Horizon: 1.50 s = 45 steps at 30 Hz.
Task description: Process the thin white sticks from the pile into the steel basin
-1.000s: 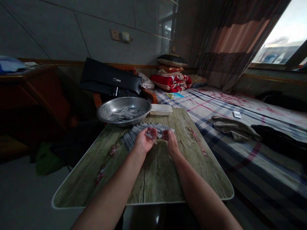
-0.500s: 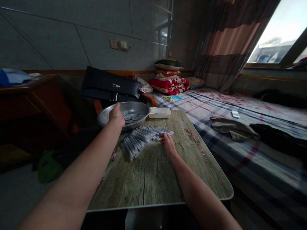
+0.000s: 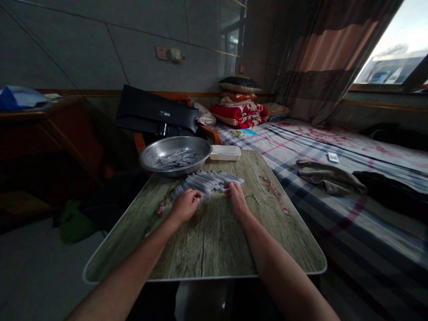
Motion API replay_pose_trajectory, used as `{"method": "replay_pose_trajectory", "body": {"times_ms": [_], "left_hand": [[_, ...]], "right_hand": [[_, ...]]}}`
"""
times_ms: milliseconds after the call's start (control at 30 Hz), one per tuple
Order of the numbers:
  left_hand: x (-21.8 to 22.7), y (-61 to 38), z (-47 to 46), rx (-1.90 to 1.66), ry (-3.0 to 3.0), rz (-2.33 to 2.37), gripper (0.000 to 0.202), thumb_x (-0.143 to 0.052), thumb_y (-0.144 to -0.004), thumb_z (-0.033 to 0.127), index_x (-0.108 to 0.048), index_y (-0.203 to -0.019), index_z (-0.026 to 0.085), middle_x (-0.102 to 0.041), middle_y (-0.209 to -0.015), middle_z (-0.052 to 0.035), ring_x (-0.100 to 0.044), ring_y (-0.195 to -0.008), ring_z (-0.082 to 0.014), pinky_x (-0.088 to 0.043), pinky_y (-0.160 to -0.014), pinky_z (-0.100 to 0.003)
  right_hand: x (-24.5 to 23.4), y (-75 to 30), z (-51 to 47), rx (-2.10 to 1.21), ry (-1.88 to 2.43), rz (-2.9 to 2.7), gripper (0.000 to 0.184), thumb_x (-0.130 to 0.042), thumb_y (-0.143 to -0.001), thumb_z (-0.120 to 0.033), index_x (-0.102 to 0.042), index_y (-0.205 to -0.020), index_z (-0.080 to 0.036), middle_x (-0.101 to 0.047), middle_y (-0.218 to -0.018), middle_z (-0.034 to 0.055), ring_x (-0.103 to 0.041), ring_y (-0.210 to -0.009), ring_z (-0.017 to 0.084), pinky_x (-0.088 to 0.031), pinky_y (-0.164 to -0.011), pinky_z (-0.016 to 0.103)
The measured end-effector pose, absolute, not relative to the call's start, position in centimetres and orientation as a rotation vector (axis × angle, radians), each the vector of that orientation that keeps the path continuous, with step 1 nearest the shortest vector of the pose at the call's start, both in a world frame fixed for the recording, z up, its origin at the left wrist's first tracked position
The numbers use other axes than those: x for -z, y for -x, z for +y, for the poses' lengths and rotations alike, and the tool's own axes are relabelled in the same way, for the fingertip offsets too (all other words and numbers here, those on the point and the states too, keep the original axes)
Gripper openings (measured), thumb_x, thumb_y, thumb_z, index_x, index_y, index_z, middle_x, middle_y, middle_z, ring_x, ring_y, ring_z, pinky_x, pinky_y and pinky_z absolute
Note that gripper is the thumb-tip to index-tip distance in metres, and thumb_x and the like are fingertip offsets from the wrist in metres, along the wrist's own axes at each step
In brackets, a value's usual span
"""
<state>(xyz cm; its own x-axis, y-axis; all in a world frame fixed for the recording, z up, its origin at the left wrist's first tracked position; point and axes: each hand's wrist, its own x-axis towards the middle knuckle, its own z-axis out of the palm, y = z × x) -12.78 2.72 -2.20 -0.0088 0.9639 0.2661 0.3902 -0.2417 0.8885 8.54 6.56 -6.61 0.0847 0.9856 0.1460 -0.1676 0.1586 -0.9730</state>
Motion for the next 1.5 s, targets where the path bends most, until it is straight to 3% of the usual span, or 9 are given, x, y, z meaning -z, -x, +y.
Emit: {"method": "replay_pose_trajectory", "body": {"times_ms": [133, 467, 733, 900, 1067, 1200, 1300, 1433, 1500], "left_hand": [[3.4, 13.1, 2.6, -1.117, -1.952, 1.571, 0.02, -0.064, -0.067, 0.008, -0.073, -0.072, 0.025, -0.067, -0.084, -0.007, -0.062, -0.086, -0.0262, -0.046, -0.092, -0.036], [1.8, 10.6, 0.7, -0.207, -2.402, 1.995, 0.017, -0.06, -0.088, 0.022, -0.074, -0.095, 0.016, -0.063, -0.108, -0.015, -0.058, -0.112, -0.0306, -0.047, -0.095, -0.039], [2.3, 9.3, 0.5, -0.091, -2.282, 1.977, 0.02, -0.055, -0.09, 0.02, -0.073, -0.096, 0.014, -0.066, -0.107, -0.0158, -0.066, -0.099, -0.028, -0.049, -0.083, -0.036], [2.5, 9.4, 0.1, -0.277, -2.252, 1.91, 0.009, -0.06, -0.08, 0.015, -0.068, -0.079, 0.017, -0.066, -0.091, -0.011, -0.066, -0.088, -0.0255, -0.045, -0.075, -0.033], [2.0, 9.0, 0.2, -0.786, -2.056, 1.834, 0.012, -0.062, -0.078, 0.021, -0.06, -0.066, 0.02, -0.062, -0.076, -0.0038, -0.062, -0.073, -0.0195, -0.043, -0.07, -0.03], [1.9, 7.2, 1.2, -0.99, -1.978, 1.825, 0.011, -0.062, -0.078, 0.022, -0.06, -0.068, 0.02, -0.061, -0.076, -0.0031, -0.06, -0.07, -0.0182, -0.042, -0.068, -0.029], [2.0, 5.8, 2.0, -1.047, -2.009, 1.825, 0.011, -0.061, -0.078, 0.02, -0.06, -0.068, 0.021, -0.061, -0.078, -0.0042, -0.059, -0.071, -0.0193, -0.043, -0.068, -0.031], [2.3, 4.8, 3.1, -1.301, -1.866, 1.659, 0.003, -0.063, -0.076, 0.02, -0.064, -0.079, 0.021, -0.064, -0.088, -0.006, -0.062, -0.082, -0.0211, -0.047, -0.078, -0.033], [2.4, 4.6, 3.7, -1.484, -1.594, 1.545, 0.013, -0.064, -0.077, 0.025, -0.066, -0.09, 0.02, -0.066, -0.097, -0.0071, -0.063, -0.091, -0.0212, -0.048, -0.084, -0.033]], "right_hand": [[6.6, -8.5, 6.6, -1.136, 1.027, -1.107, 0.037, -0.058, -0.084, -0.059, -0.063, -0.078, -0.022, -0.062, -0.081, 0.0015, -0.054, -0.067, 0.016, -0.042, -0.06, 0.027], [7.0, -8.2, 6.6, -1.116, 1.061, -1.208, 0.041, -0.052, -0.085, -0.06, -0.061, -0.083, -0.021, -0.062, -0.082, 0.0025, -0.055, -0.067, 0.016, -0.044, -0.06, 0.028], [7.1, -7.9, 6.7, -1.167, 1.048, -1.17, 0.037, -0.053, -0.086, -0.058, -0.061, -0.084, -0.021, -0.062, -0.083, 0.0021, -0.055, -0.066, 0.014, -0.042, -0.056, 0.025], [7.0, -8.2, 6.9, -1.148, 1.064, -1.124, 0.036, -0.055, -0.085, -0.057, -0.059, -0.086, -0.021, -0.062, -0.086, 0.0024, -0.055, -0.066, 0.014, -0.043, -0.054, 0.025], [6.4, -8.3, 6.7, -1.158, 1.056, -0.985, 0.035, -0.06, -0.083, -0.056, -0.057, -0.091, -0.022, -0.061, -0.085, 0.0013, -0.055, -0.065, 0.013, -0.041, -0.051, 0.023], [6.1, -7.4, 5.8, -1.594, 0.799, -1.109, 0.034, -0.068, -0.079, -0.053, -0.063, -0.085, -0.02, -0.064, -0.08, 0.002, -0.06, -0.069, 0.015, -0.048, -0.06, 0.026], [6.1, -7.0, 5.5, -1.701, 0.687, -1.066, 0.027, -0.076, -0.074, -0.043, -0.065, -0.082, -0.02, -0.065, -0.078, 0.0004, -0.06, -0.071, 0.015, -0.05, -0.07, 0.027], [5.9, -7.5, 5.7, -1.717, 0.721, -0.863, 0.022, -0.075, -0.078, -0.039, -0.063, -0.082, -0.021, -0.065, -0.077, 0.0, -0.06, -0.067, 0.015, -0.051, -0.067, 0.029], [5.7, -7.9, 5.8, -1.767, 0.705, -0.813, 0.023, -0.073, -0.08, -0.04, -0.061, -0.083, -0.021, -0.061, -0.071, -0.0007, -0.058, -0.062, 0.015, -0.051, -0.062, 0.029]]}}
